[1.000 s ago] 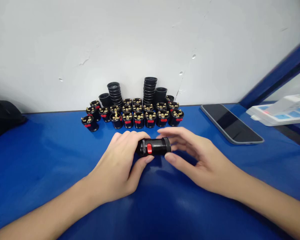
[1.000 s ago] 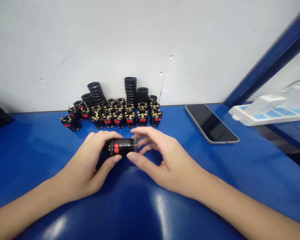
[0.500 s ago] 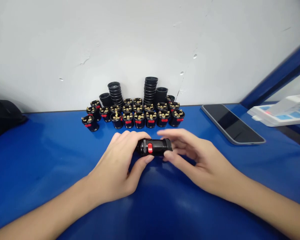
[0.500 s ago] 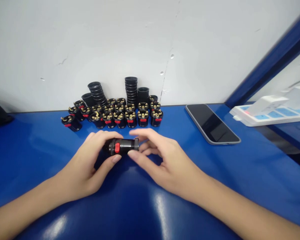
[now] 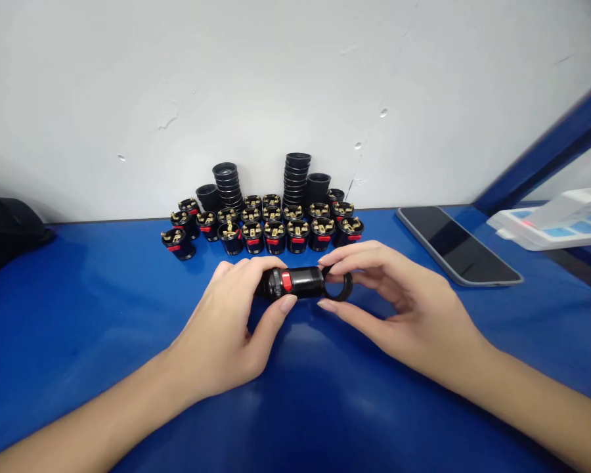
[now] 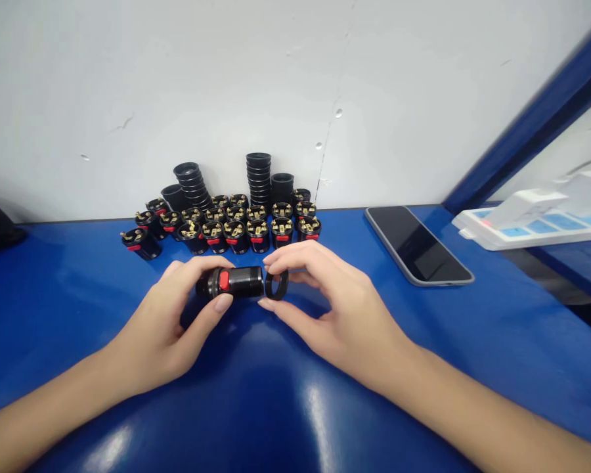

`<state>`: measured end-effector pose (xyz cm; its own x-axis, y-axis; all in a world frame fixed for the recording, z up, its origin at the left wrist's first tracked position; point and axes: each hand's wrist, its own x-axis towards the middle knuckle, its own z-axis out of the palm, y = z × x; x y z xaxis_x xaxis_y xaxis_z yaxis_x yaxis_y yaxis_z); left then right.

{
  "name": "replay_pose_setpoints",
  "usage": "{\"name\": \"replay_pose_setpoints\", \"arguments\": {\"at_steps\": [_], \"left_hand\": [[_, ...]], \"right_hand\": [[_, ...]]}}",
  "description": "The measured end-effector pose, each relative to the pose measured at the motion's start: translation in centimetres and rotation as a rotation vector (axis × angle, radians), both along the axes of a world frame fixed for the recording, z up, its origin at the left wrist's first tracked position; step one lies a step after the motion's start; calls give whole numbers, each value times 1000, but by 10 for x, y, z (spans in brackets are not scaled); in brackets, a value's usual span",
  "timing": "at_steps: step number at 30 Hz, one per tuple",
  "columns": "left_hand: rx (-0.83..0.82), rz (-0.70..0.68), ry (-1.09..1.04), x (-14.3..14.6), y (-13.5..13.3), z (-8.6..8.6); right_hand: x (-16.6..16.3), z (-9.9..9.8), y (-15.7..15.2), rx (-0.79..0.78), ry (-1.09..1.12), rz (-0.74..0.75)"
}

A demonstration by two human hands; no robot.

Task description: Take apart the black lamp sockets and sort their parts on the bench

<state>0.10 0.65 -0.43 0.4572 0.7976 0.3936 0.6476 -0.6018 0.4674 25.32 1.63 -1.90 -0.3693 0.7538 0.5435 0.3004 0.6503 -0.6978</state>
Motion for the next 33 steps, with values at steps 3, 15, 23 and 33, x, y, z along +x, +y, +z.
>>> {"name": "replay_pose_setpoints", "arguments": {"at_steps": [3, 15, 23, 33], "left_hand": [[36, 50, -20, -2, 1, -2], [48, -102, -26, -3, 2, -8], [-183, -213, -162, 0, -7, -1], [-448, -135, -297, 5, -13, 7]], "right_hand": [[2, -2, 3, -34, -75, -39], [-2, 1, -2, 40, -305, -6], [-8, 11, -10, 120, -238, 66], [-8, 3, -12, 385, -271, 71]]}}
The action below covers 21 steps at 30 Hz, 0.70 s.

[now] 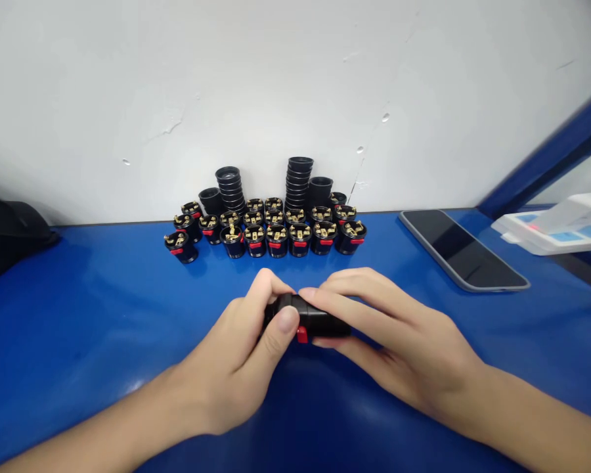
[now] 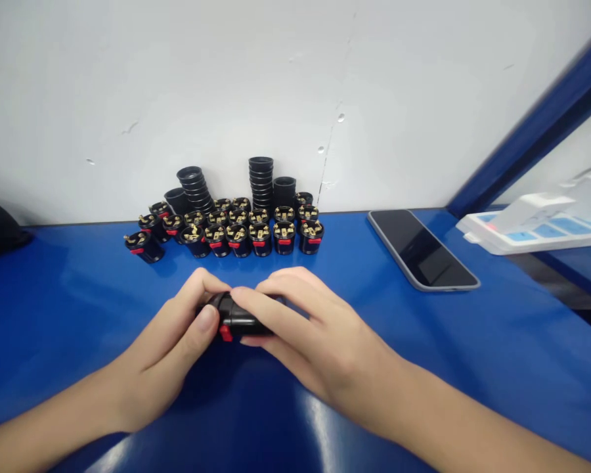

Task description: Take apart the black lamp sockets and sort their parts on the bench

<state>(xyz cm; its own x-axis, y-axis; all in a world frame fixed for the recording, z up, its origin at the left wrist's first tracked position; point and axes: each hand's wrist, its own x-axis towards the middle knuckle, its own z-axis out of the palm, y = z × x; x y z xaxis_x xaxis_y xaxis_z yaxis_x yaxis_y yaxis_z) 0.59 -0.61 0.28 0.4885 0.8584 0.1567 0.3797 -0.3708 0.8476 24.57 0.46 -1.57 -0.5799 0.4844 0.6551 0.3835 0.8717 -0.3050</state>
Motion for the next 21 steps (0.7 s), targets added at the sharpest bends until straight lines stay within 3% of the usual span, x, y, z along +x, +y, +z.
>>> {"name": "replay_pose_setpoints", "arguments": {"at_steps": [4, 11, 14, 17, 21], "left_hand": [[-10, 20, -39, 2, 2, -2], [226, -66, 61, -3, 2, -6], [108, -28, 21, -1, 1, -5], [-32, 38, -12, 2, 0, -3], [-102, 36, -58, 2, -1, -3]], "right_hand": [[-1, -1, 0, -52, 38, -18], [-4, 8, -1, -258, 96, -75], [-5, 6, 0, -270, 136, -41], [-5, 2, 0, -177, 165, 13], [-5, 0, 1, -173, 170, 15]]}}
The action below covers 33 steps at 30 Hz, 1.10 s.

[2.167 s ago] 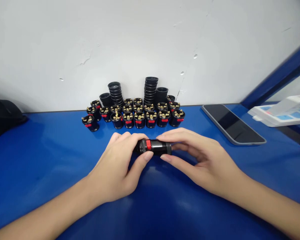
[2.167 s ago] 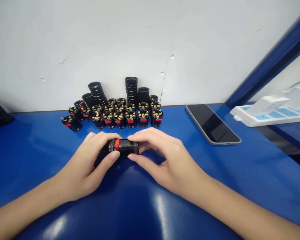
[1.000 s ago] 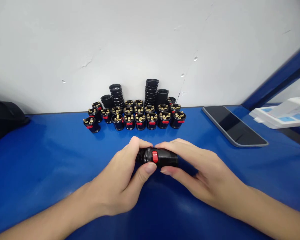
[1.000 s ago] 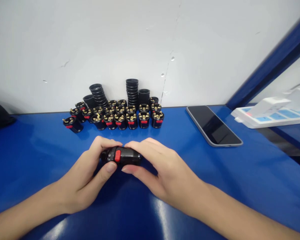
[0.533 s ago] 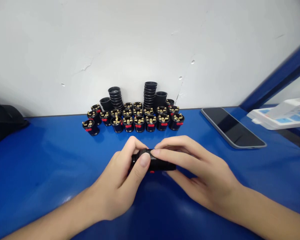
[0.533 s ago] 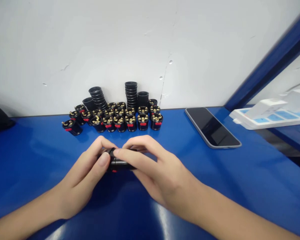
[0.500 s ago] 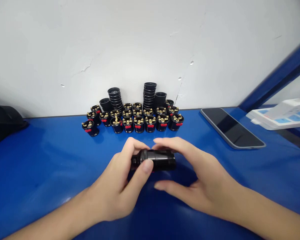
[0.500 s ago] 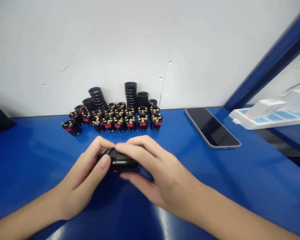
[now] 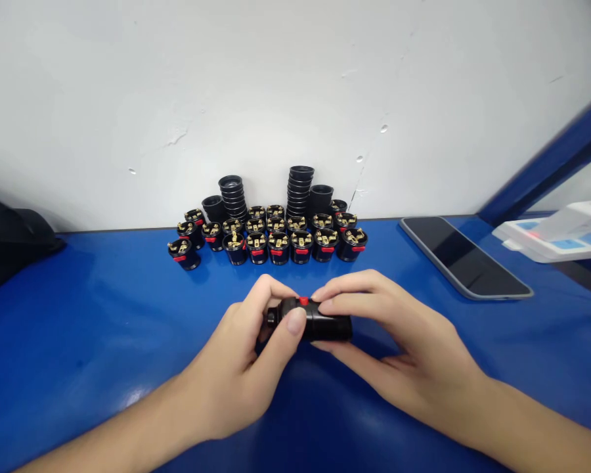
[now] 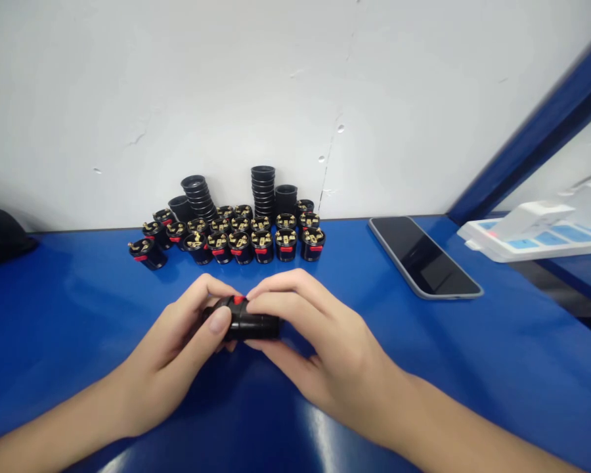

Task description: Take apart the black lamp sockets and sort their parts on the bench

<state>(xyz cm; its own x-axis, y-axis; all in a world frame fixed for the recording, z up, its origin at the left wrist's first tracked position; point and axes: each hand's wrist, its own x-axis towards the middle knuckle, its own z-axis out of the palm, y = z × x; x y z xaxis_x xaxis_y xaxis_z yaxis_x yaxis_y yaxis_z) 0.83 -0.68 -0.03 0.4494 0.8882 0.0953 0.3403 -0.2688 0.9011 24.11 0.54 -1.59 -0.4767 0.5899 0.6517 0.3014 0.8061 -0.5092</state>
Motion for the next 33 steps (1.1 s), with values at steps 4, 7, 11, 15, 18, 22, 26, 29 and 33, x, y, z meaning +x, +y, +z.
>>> {"name": "replay_pose_setpoints", "arguments": {"at_steps": [4, 7, 11, 15, 18, 22, 26, 29, 33], "left_hand": [[69, -35, -21, -2, 0, -1], [131, -48, -25, -2, 0, -1], [9, -8, -121, 0, 3, 2], [-289, -33, -298, 4, 6, 5], [-426, -73, -374, 6, 6, 4], [-213, -16, -269, 2, 5, 1], [171, -66, 0, -5, 4, -2], [213, -58, 64, -8, 4, -3], [105, -11, -18, -5, 4, 0]], "right_hand": [[0, 2, 1, -71, -28, -26], [0, 2, 2, -89, -54, -28], [-1, 2, 1, -7, -5, -15], [-1, 6, -2, 68, 3, -20], [-1, 8, -4, 54, 37, 25], [-2, 5, -4, -100, 71, 53], [1, 3, 1, -195, -13, -33], [4, 3, 5, -160, -93, -47], [3, 2, 4, -102, -50, -39]]}}
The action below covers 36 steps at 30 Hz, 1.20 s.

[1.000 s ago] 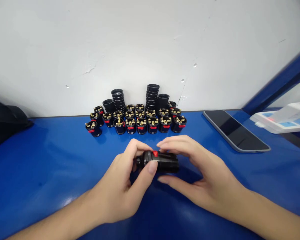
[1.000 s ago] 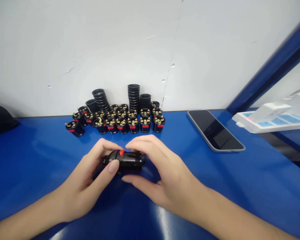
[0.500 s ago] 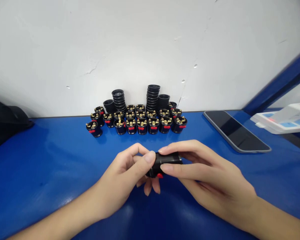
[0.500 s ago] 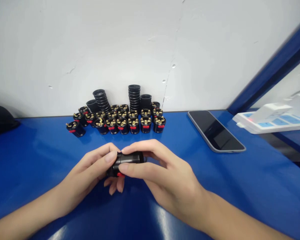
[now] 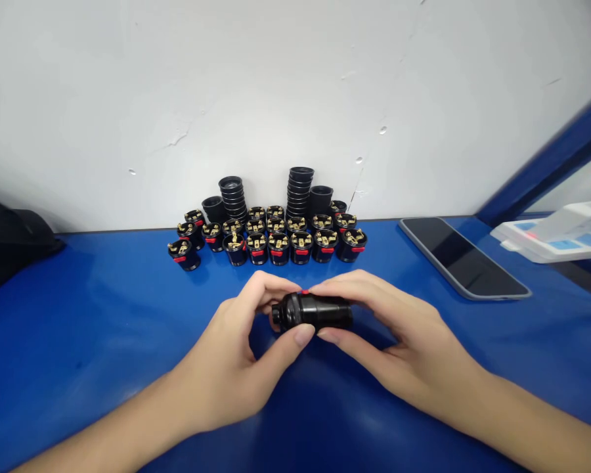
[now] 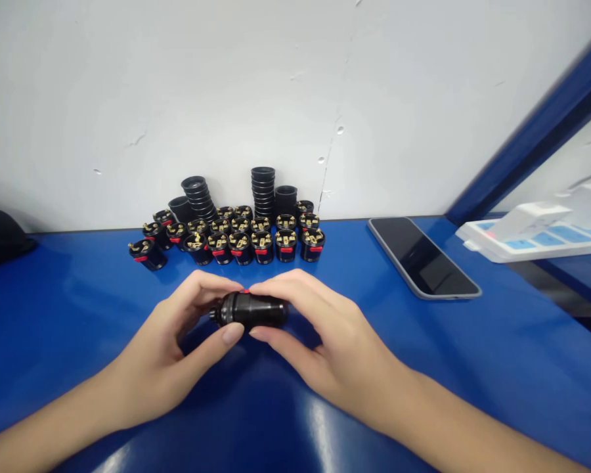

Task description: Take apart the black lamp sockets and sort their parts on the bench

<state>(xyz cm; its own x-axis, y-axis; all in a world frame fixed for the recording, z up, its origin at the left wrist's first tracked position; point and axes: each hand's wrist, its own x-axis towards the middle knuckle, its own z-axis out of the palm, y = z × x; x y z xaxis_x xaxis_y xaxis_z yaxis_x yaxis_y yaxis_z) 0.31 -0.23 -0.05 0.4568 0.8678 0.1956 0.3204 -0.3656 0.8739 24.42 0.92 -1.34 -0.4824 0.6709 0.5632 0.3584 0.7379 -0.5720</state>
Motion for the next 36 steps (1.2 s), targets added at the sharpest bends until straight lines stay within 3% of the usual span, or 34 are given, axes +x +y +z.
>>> {"name": "replay_pose_setpoints", "arguments": {"at_steps": [7, 9, 14, 17, 22, 27, 31, 36], "left_hand": [[-365, 58, -112, 3, 4, 9], [-359, 86, -149, 1, 6, 11], [83, 243, -95, -15, 18, 24], [416, 377, 106, -30, 33, 39], [882, 474, 451, -48, 69, 68], [1019, 538, 440, -52, 116, 78], [1016, 537, 437, -53, 143, 68], [1031, 510, 442, -57, 158, 55]], "right_hand": [[-1, -5, -6, 183, -50, -74], [1, -4, -5, 199, -44, -110], [2, -1, -3, 67, -36, -69], [0, -1, -7, -5, -19, -37], [-3, 0, -15, -79, -49, -21], [-3, -2, -14, -107, -150, 3], [-1, -6, -11, -99, -192, -8], [1, -9, -10, -50, -194, -29]]}}
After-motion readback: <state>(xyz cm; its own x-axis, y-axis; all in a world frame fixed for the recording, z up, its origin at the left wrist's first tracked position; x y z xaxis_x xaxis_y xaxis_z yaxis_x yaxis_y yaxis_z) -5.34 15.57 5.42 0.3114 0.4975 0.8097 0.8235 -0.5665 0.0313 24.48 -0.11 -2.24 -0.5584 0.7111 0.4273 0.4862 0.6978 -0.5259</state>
